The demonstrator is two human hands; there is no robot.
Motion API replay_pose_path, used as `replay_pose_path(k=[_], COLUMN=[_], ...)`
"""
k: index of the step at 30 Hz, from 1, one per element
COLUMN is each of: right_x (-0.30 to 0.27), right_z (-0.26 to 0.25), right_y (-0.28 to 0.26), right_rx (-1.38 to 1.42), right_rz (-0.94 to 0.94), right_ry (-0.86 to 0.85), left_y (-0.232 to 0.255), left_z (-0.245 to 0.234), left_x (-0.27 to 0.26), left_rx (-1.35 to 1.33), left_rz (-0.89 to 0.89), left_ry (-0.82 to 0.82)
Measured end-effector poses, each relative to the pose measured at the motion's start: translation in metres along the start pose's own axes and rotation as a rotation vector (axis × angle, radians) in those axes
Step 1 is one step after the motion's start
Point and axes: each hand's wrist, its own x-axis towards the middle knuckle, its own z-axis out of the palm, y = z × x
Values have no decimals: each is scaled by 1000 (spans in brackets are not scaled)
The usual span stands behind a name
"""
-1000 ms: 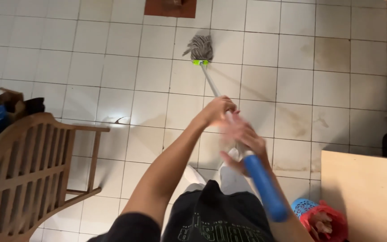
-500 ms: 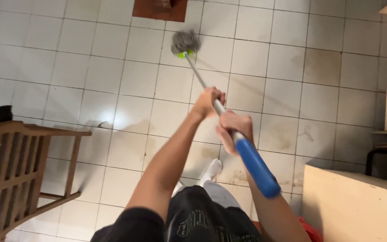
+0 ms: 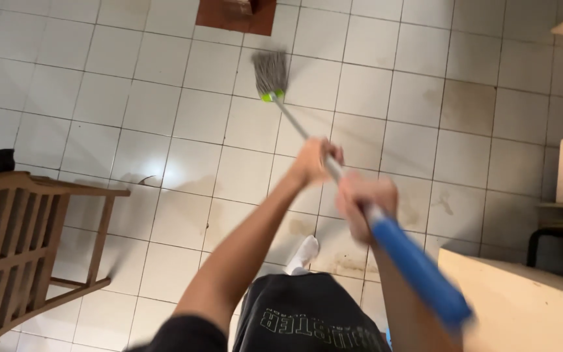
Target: Mopping the tiled floor of a house, then rinsing and wringing the mop in a bucket of water.
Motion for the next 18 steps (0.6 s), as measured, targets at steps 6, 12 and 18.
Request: replay_pose_path(k=[6, 12, 18], right_x=[-16, -5, 39], right_z=[9, 39, 104], right_y=[-82, -124, -143], right_rx=[15, 95, 66], right_rz=[-1, -17, -68], right_ry=[-25, 44, 99], left_y=[49, -24, -19], left_z=[-54, -53, -128], left_x=[-35, -25, -10], left_rx=[0, 80, 62], left_rz=[215, 262, 208], left_ry=[-223, -241, -242])
